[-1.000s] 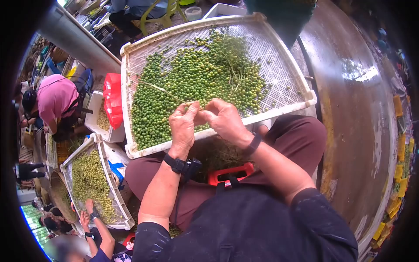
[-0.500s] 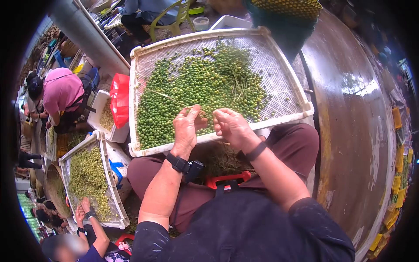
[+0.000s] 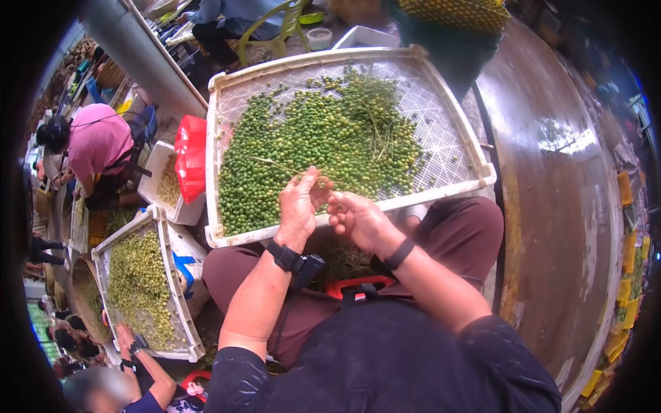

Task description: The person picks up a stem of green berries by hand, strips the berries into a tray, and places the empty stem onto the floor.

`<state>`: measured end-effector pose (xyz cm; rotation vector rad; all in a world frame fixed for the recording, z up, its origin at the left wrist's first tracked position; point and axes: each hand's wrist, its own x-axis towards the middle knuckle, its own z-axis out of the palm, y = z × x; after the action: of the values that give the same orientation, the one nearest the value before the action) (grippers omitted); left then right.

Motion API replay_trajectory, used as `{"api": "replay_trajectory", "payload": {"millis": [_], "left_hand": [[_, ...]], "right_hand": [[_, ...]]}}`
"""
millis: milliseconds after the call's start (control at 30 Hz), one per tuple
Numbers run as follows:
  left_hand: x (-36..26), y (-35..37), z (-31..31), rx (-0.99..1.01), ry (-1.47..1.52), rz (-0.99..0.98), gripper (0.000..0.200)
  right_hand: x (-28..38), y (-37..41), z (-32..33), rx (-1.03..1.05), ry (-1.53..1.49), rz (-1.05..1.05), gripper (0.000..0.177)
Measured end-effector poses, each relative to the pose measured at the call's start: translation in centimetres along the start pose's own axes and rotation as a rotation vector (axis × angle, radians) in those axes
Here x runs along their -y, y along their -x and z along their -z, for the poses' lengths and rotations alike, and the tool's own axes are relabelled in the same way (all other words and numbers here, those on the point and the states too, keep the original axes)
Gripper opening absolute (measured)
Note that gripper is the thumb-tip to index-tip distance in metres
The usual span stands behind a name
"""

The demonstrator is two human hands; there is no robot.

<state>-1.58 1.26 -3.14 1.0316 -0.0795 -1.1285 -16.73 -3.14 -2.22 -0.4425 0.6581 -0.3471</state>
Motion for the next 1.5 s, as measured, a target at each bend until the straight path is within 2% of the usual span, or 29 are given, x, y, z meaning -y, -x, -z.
{"api": "replay_trajectory", "payload": {"millis": [167, 333, 467, 600, 733, 833, 867, 1000, 1100, 1133, 1267, 1333, 1400, 1500], "left_hand": [[0.5, 0.3, 0.0, 0.005, -0.063, -0.011, 0.017], [0.4, 0.3, 0.1, -0.002, -0.084, -0.054, 0.014], [0.6, 0.3, 0.7, 0.073, -0.112, -0.059, 0.015], [0.1, 0.0, 0.7, 0.019, 0.008, -0.070, 0.015], [-0.1, 0.3, 0.7, 0.033, -0.409, -0.212, 0.017], [0.2, 0.5, 0.1, 0.071, -0.600, -0.417, 0.017], [0.3, 1.1, -0.1, 0.088, -0.506, -0.338, 0.014], [-0.2, 1.8, 0.1, 0.112, -0.904, -0.691, 0.006], [-0.8, 2.6, -0.1, 0.141, -1.039, -0.728, 0.008], [-0.4, 2.2, 0.3, 0.141, -1.100, -0.819, 0.007], [0.0, 2.3, 0.5, 0.098, -1.305, -0.957, 0.004], [-0.2, 2.8, 0.4, 0.116, -1.296, -0.917, 0.004], [0.0, 3.0, 0.8, 0.156, -1.269, -0.842, 0.003], [0.9, 2.6, 2.0, 0.348, -0.910, -0.436, 0.009]], "right_hand": [[0.0, -2.1, -0.3, -0.023, -0.022, -0.019, 0.027], [-0.7, -3.2, 0.0, -0.094, -0.044, -0.012, 0.022], [-1.0, -3.5, 1.0, 0.048, -0.156, 0.020, 0.017], [-0.7, -2.0, 0.2, 0.187, -0.026, 0.109, 0.015], [0.8, -0.2, -2.1, 0.170, -0.026, 0.099, 0.012], [2.3, 0.1, -2.3, 0.096, 0.101, 0.102, 0.014], [2.3, 0.1, -2.8, -0.046, 0.156, 0.125, 0.018], [2.8, -0.1, -2.3, -0.167, 0.359, 0.209, 0.025], [2.6, 0.3, -2.1, -0.168, 0.517, 0.226, 0.024], [2.4, 0.3, -2.1, -0.170, 0.567, 0.260, 0.024], [1.6, -0.1, -1.6, -0.178, 0.778, 0.375, 0.023], [1.1, -0.4, -1.1, -0.169, 0.827, 0.422, 0.022], [0.9, -0.2, -0.7, -0.170, 0.724, 0.360, 0.021], [1.7, 0.4, -0.3, -0.147, 0.595, 0.238, 0.019]]}}
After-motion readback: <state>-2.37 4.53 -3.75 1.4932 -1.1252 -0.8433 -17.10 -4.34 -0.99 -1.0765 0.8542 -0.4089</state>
